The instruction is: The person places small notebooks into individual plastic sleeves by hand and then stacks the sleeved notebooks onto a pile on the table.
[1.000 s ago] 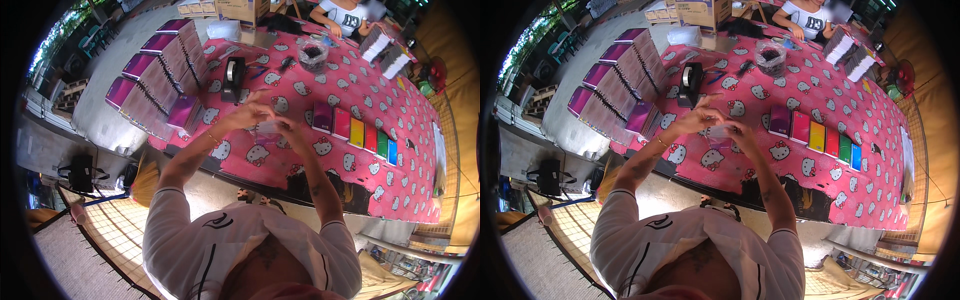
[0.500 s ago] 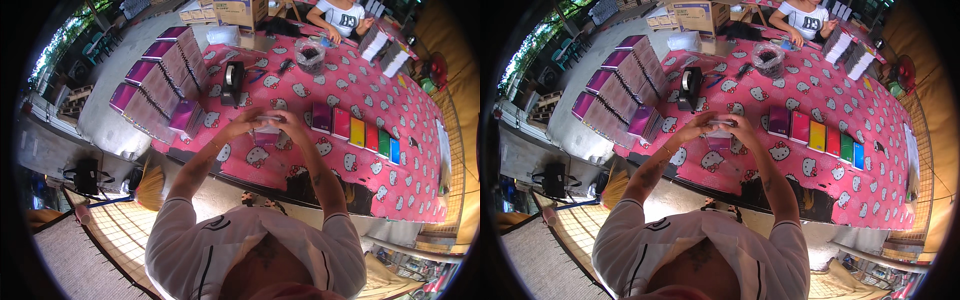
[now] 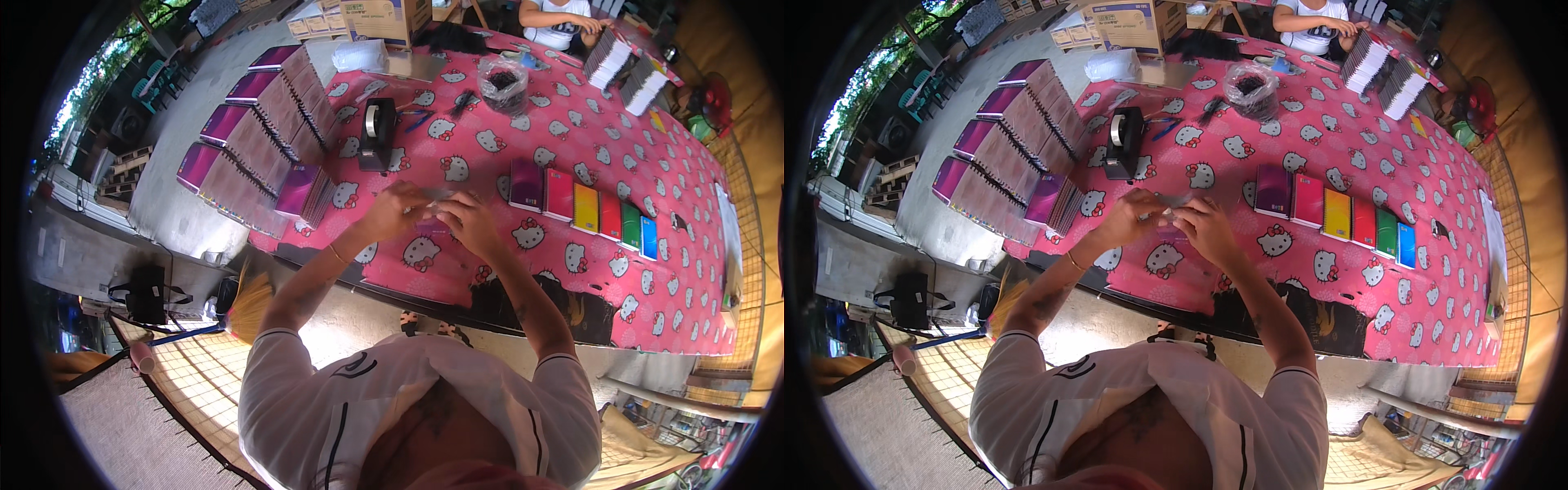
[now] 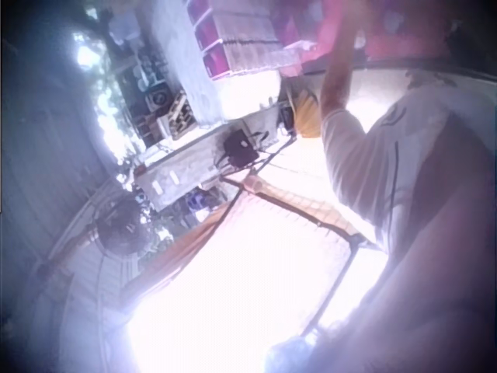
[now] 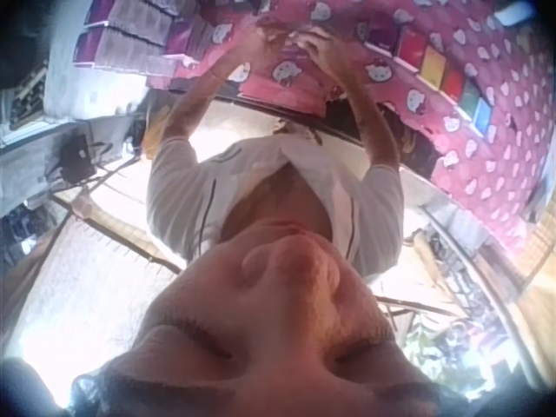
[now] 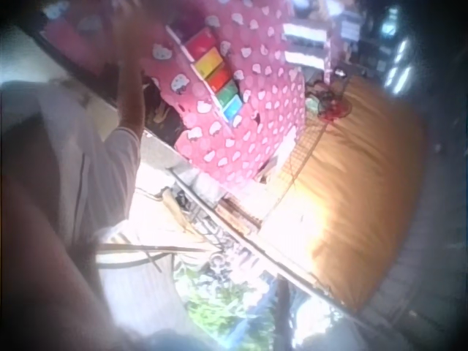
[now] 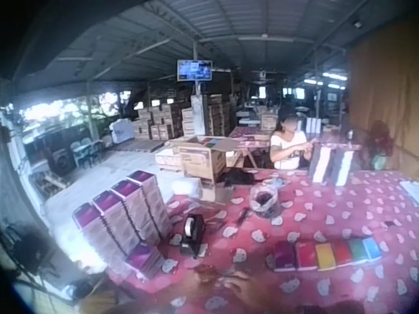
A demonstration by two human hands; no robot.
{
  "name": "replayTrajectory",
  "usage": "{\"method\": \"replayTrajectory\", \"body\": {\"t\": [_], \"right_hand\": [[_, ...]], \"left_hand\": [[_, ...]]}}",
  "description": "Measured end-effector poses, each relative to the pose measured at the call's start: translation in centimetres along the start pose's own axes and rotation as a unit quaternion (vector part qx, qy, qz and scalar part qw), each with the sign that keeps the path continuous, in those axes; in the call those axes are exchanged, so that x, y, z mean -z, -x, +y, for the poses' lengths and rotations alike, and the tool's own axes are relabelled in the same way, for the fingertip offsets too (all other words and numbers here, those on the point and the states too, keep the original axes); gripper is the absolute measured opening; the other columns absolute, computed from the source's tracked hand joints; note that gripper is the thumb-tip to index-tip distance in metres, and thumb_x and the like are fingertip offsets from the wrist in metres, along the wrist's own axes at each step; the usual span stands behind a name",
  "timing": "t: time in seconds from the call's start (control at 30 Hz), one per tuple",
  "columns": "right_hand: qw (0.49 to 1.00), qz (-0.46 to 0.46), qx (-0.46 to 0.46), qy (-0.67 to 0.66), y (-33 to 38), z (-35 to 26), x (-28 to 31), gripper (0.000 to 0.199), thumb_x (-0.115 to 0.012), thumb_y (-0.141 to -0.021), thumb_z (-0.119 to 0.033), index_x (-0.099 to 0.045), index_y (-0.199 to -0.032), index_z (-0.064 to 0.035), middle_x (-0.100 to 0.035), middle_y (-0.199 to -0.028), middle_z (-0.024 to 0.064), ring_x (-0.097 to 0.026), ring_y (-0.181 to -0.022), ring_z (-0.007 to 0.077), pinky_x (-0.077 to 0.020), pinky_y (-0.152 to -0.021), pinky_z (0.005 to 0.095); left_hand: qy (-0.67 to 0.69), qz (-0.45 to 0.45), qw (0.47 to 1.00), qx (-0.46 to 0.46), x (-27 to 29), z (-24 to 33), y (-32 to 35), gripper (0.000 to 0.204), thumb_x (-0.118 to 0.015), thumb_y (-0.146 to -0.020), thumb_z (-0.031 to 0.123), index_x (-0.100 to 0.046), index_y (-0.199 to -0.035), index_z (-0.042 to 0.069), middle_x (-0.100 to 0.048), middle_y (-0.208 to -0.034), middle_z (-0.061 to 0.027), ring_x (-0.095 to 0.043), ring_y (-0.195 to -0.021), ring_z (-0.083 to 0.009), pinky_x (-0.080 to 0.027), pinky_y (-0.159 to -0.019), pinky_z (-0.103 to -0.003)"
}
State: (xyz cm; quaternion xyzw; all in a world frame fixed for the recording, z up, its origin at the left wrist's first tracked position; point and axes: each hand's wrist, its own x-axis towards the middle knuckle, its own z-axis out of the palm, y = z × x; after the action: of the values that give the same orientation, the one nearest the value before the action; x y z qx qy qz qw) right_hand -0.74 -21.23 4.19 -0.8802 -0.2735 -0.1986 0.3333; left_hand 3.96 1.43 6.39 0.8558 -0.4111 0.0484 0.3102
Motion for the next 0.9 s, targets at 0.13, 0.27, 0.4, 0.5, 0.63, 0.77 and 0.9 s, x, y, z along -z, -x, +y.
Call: {"method": "replayTrajectory", "body": {"t": [0.13,0.27,0.4,0.5,0.63,0.77,0.9], "right_hand": [[0.983,0.037,-0.134,-0.122,-0.3,-0.8,-0.6,0.040,-0.069,-0.080,-0.007,-0.059,-0.119,-0.0111,-0.064,-0.095,0.0079,-0.061,-0.097,0.0271,-0.0471,-0.084,0.0427],[0.988,0.063,-0.134,-0.029,-1.3,-0.2,-1.5,0.053,-0.070,-0.078,-0.004,-0.050,-0.127,-0.0098,-0.058,-0.104,0.0131,-0.062,-0.090,0.0323,-0.0489,-0.078,0.0427],[0.924,0.090,-0.262,-0.264,-1.0,1.6,-1.3,0.055,-0.074,-0.079,-0.002,-0.048,-0.128,-0.0072,-0.053,-0.115,0.0135,-0.062,-0.094,0.0256,-0.0512,-0.074,0.0371],[0.817,0.073,-0.352,-0.451,-0.8,2.5,-1.8,0.056,-0.076,-0.080,-0.002,-0.048,-0.129,-0.0069,-0.051,-0.117,0.0110,-0.059,-0.099,0.0191,-0.0522,-0.076,0.0327],[0.817,0.047,-0.357,-0.450,-1.3,2.1,-2.6,0.057,-0.076,-0.080,-0.001,-0.048,-0.130,-0.0065,-0.051,-0.116,0.0103,-0.058,-0.099,0.0185,-0.0528,-0.080,0.0310],[0.804,0.078,-0.387,-0.445,-0.8,2.4,-2.6,0.056,-0.075,-0.081,-0.001,-0.048,-0.130,-0.0063,-0.053,-0.113,0.0096,-0.058,-0.098,0.0181,-0.0521,-0.081,0.0310],[0.814,0.062,-0.366,-0.447,-1.4,1.9,-2.6,0.055,-0.074,-0.082,-0.002,-0.048,-0.130,-0.0055,-0.053,-0.114,0.0101,-0.058,-0.098,0.0178,-0.0519,-0.082,0.0311]], "left_hand": [[0.097,-0.034,0.989,0.105,0.4,0.0,-2.4,0.040,-0.075,-0.079,0.011,-0.065,-0.117,0.005,-0.069,-0.086,-0.0106,-0.069,-0.084,-0.0289,-0.054,-0.076,-0.042],[-0.055,-0.016,0.991,0.119,-0.9,0.0,-3.4,0.065,-0.081,-0.074,0.019,-0.054,-0.131,0.004,-0.069,-0.093,-0.0146,-0.069,-0.087,-0.0274,-0.054,-0.077,-0.039],[0.217,-0.060,0.956,0.186,-1.7,-3.6,-3.9,0.067,-0.083,-0.076,0.026,-0.053,-0.132,0.004,-0.067,-0.095,-0.0154,-0.067,-0.089,-0.0253,-0.053,-0.078,-0.038],[0.258,0.170,0.940,0.148,-2.1,-8.4,-4.4,0.058,-0.082,-0.079,0.032,-0.059,-0.123,0.003,-0.065,-0.091,-0.0108,-0.063,-0.086,-0.0219,-0.053,-0.075,-0.037],[0.023,0.266,0.886,0.380,1.0,-19.3,-1.6,0.038,-0.078,-0.083,0.034,-0.068,-0.106,0.005,-0.062,-0.085,-0.0027,-0.058,-0.081,-0.0158,-0.051,-0.072,-0.032],[0.463,0.277,0.736,0.408,0.2,-19.3,-2.1,0.020,-0.078,-0.081,0.017,-0.071,-0.092,0.002,-0.065,-0.086,-0.0041,-0.060,-0.081,-0.0142,-0.051,-0.073,-0.028],[0.440,0.436,0.738,0.267,-4.1,-20.0,1.0,0.013,-0.073,-0.083,0.010,-0.070,-0.091,0.000,-0.069,-0.085,-0.0044,-0.064,-0.077,-0.0143,-0.053,-0.066,-0.031]]}}
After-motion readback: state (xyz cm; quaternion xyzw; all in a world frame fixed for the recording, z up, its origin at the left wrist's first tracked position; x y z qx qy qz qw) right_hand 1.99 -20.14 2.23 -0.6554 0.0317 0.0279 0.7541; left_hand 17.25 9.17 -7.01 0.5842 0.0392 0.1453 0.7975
